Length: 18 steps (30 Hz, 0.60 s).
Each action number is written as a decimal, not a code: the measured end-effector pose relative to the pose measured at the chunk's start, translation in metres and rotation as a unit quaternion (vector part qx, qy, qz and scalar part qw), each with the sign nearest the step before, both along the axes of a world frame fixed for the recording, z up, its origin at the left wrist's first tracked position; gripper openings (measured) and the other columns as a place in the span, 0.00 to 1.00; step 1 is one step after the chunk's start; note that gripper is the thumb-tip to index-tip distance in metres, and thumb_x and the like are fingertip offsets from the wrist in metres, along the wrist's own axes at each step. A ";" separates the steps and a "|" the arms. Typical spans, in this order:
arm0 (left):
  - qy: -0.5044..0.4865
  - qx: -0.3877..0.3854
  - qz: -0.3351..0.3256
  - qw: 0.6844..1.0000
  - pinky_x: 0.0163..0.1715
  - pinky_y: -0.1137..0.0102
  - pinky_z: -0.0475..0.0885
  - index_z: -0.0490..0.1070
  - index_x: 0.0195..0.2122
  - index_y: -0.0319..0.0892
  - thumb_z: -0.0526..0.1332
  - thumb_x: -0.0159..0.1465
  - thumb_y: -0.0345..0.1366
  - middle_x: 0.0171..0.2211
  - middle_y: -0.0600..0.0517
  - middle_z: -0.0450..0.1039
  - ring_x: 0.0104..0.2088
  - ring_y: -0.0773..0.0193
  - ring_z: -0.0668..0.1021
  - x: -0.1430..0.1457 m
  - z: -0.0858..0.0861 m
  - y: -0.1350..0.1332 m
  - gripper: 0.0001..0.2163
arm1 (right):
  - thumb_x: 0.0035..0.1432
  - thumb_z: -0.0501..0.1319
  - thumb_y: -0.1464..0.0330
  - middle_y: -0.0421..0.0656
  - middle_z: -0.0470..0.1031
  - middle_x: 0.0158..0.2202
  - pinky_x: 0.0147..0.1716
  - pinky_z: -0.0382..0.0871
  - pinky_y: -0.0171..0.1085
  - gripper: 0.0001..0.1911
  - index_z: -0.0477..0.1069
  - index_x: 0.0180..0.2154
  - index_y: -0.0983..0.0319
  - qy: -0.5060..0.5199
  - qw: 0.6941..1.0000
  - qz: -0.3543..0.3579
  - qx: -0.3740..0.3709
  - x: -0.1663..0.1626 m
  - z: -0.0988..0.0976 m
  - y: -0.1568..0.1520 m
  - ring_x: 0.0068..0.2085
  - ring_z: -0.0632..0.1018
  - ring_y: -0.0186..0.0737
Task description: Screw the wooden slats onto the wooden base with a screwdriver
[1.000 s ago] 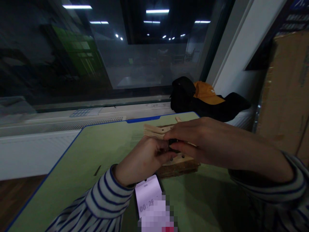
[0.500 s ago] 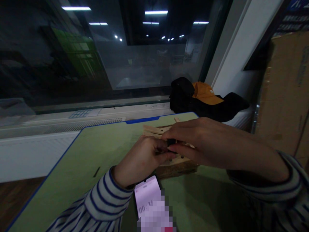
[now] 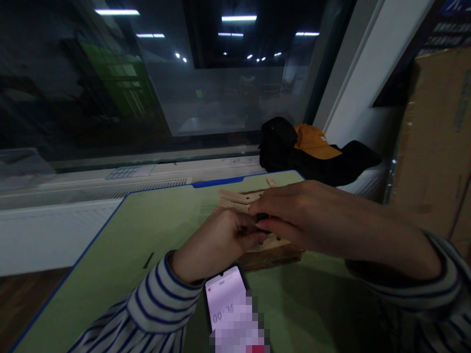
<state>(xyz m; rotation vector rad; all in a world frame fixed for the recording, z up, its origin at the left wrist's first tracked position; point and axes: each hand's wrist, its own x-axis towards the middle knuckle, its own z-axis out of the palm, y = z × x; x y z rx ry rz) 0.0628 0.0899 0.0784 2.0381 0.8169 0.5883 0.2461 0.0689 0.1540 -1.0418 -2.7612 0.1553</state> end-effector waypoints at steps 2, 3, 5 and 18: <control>-0.016 -0.010 0.010 1.000 0.32 0.72 0.69 0.77 0.34 0.41 0.63 0.61 0.34 0.31 0.54 0.79 0.33 0.65 0.79 0.000 -0.001 0.000 0.04 | 0.63 0.55 0.70 0.40 0.76 0.34 0.32 0.64 0.37 0.08 0.74 0.39 0.61 0.002 1.000 0.002 0.006 0.000 0.000 0.000 0.34 0.76 0.37; -0.021 -0.012 0.012 1.000 0.31 0.73 0.69 0.77 0.33 0.41 0.63 0.61 0.34 0.31 0.54 0.79 0.32 0.65 0.79 0.000 -0.002 0.000 0.04 | 0.63 0.56 0.70 0.40 0.76 0.34 0.32 0.64 0.36 0.09 0.74 0.40 0.61 0.004 1.000 0.003 0.007 0.000 -0.001 0.000 0.34 0.76 0.37; -0.020 0.003 0.020 1.000 0.30 0.73 0.69 0.76 0.31 0.40 0.63 0.61 0.34 0.29 0.54 0.79 0.31 0.65 0.78 0.000 -0.003 0.001 0.04 | 0.62 0.56 0.70 0.40 0.76 0.36 0.34 0.65 0.36 0.09 0.73 0.42 0.61 0.011 1.000 0.011 0.003 0.000 -0.001 0.000 0.36 0.76 0.36; 0.031 0.089 -0.008 0.996 0.41 0.72 0.70 0.77 0.37 0.44 0.65 0.59 0.32 0.37 0.56 0.80 0.39 0.65 0.79 -0.005 0.008 -0.001 0.05 | 0.64 0.55 0.70 0.38 0.76 0.44 0.43 0.67 0.35 0.10 0.71 0.45 0.59 0.025 0.999 0.031 0.010 0.004 -0.004 -0.002 0.44 0.76 0.35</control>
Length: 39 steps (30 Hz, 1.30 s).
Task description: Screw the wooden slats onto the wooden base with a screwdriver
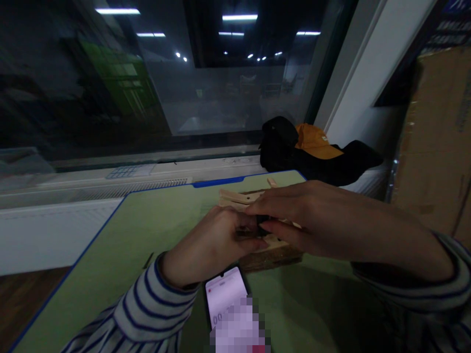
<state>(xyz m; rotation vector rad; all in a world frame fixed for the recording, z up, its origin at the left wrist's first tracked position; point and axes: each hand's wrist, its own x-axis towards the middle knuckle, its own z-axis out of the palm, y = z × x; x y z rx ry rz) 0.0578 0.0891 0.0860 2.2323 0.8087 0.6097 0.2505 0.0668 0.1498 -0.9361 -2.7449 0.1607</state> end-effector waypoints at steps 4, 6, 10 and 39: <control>0.065 0.088 -0.017 0.994 0.46 0.71 0.69 0.77 0.41 0.48 0.64 0.61 0.31 0.44 0.56 0.79 0.43 0.65 0.78 -0.010 0.013 -0.002 0.08 | 0.63 0.54 0.70 0.39 0.77 0.40 0.44 0.68 0.36 0.07 0.71 0.38 0.59 0.006 1.000 -0.004 0.000 0.002 0.000 0.000 0.44 0.77 0.37; 0.128 0.124 -0.009 0.984 0.47 0.68 0.69 0.77 0.41 0.48 0.62 0.62 0.34 0.43 0.54 0.79 0.44 0.62 0.78 -0.016 0.019 -0.004 0.08 | 0.63 0.54 0.70 0.39 0.77 0.38 0.43 0.68 0.37 0.07 0.70 0.36 0.59 0.004 1.000 -0.010 -0.008 0.003 0.000 -0.001 0.43 0.77 0.37; 0.226 0.172 0.030 0.959 0.44 0.64 0.70 0.77 0.38 0.46 0.60 0.62 0.37 0.36 0.53 0.79 0.39 0.59 0.79 -0.030 0.027 -0.009 0.07 | 0.63 0.53 0.70 0.38 0.77 0.40 0.39 0.68 0.36 0.07 0.70 0.38 0.58 -0.012 0.999 -0.021 -0.026 0.005 0.001 0.000 0.40 0.78 0.36; 0.320 0.265 0.009 0.910 0.29 0.66 0.62 0.73 0.36 0.50 0.55 0.61 0.27 0.29 0.56 0.76 0.27 0.60 0.75 -0.042 -0.007 -0.017 0.11 | 0.61 0.57 0.69 0.29 0.76 0.44 0.30 0.65 0.31 0.11 0.68 0.46 0.50 0.032 0.998 -0.050 0.001 0.007 -0.010 0.004 0.34 0.76 0.25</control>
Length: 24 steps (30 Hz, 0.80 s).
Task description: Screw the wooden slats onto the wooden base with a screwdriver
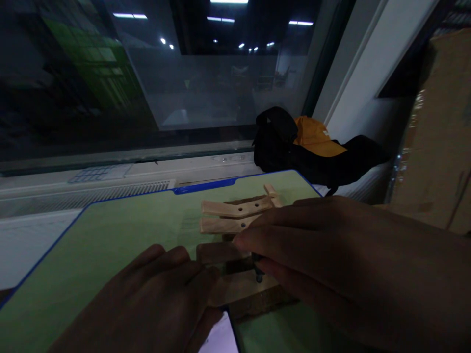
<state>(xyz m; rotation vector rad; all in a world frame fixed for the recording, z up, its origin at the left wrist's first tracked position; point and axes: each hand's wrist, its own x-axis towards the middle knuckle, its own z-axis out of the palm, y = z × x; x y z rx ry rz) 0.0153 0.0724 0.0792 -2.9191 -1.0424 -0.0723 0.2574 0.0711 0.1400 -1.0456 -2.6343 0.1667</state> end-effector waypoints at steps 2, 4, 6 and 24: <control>0.001 0.003 -0.009 1.000 0.29 0.66 0.62 0.73 0.37 0.49 0.54 0.61 0.28 0.29 0.55 0.76 0.27 0.59 0.75 0.000 0.000 0.000 0.11 | 0.62 0.56 0.70 0.31 0.76 0.44 0.31 0.65 0.31 0.11 0.69 0.45 0.52 0.006 1.000 0.004 -0.001 0.000 0.001 0.000 0.35 0.76 0.27; -0.005 0.007 -0.013 1.000 0.28 0.66 0.62 0.73 0.36 0.48 0.54 0.61 0.28 0.28 0.54 0.76 0.26 0.59 0.75 -0.001 -0.001 0.000 0.10 | 0.62 0.56 0.70 0.32 0.76 0.46 0.32 0.65 0.32 0.13 0.68 0.47 0.51 0.003 1.000 -0.003 -0.005 -0.001 0.002 0.000 0.36 0.76 0.28; -0.012 0.006 -0.011 1.000 0.27 0.66 0.61 0.73 0.35 0.48 0.55 0.60 0.28 0.27 0.54 0.76 0.25 0.59 0.74 -0.001 0.000 0.000 0.10 | 0.61 0.57 0.69 0.31 0.76 0.45 0.31 0.65 0.33 0.12 0.69 0.46 0.50 0.001 1.000 -0.008 -0.009 0.000 0.001 -0.001 0.36 0.76 0.29; -0.005 0.000 -0.004 1.000 0.28 0.62 0.63 0.72 0.35 0.48 0.54 0.61 0.29 0.28 0.56 0.76 0.25 0.58 0.75 0.001 0.002 -0.002 0.09 | 0.61 0.56 0.68 0.31 0.74 0.50 0.34 0.68 0.33 0.16 0.66 0.50 0.48 -0.013 1.000 -0.007 0.003 0.003 -0.001 -0.001 0.39 0.77 0.30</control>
